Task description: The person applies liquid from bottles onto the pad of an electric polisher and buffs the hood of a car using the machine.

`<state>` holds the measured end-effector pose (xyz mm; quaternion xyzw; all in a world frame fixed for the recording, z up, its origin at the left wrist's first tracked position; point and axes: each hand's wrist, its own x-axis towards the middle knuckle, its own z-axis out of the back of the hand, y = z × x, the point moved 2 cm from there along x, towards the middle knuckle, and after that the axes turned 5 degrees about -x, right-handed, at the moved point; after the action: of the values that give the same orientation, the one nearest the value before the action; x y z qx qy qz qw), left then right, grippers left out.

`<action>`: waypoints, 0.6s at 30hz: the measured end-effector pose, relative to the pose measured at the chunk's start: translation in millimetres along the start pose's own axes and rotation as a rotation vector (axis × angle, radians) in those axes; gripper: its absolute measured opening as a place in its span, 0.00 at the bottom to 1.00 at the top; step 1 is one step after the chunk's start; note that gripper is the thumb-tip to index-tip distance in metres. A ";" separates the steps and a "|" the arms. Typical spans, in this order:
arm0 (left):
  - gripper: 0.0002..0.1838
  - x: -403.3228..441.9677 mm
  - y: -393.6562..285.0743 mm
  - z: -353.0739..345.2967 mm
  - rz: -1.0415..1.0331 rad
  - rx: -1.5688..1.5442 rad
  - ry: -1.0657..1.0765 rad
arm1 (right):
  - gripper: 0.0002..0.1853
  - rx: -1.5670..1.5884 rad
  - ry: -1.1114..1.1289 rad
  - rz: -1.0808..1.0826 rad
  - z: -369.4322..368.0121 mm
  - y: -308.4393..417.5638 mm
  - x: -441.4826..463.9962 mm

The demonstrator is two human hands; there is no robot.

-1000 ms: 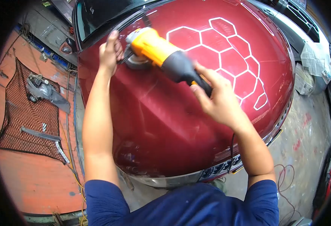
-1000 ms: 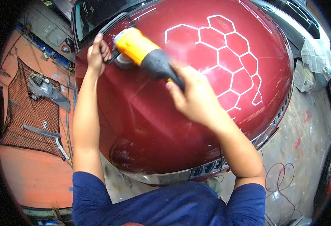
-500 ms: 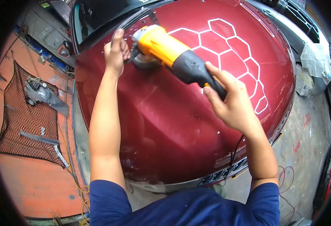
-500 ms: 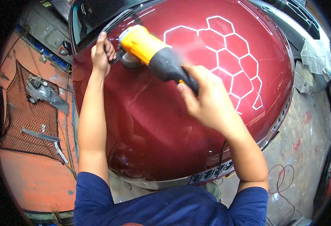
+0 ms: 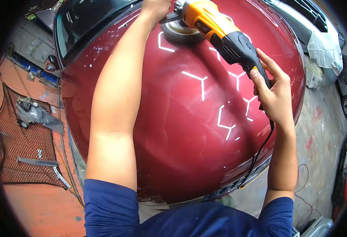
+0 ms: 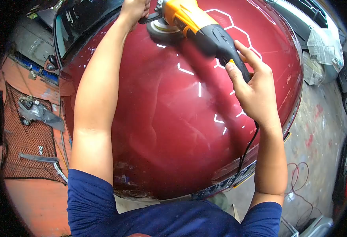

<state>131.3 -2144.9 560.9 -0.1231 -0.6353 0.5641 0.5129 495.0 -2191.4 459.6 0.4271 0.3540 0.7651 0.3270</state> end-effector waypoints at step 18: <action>0.33 -129.7 -49.1 185.4 0.191 0.188 -0.114 | 0.28 0.204 0.238 0.144 -85.9 64.1 -47.5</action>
<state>63.0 -2366.1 565.9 -0.1025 -0.5930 0.6735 0.4292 426.3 -2286.5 459.2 0.3889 0.4344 0.7917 0.1823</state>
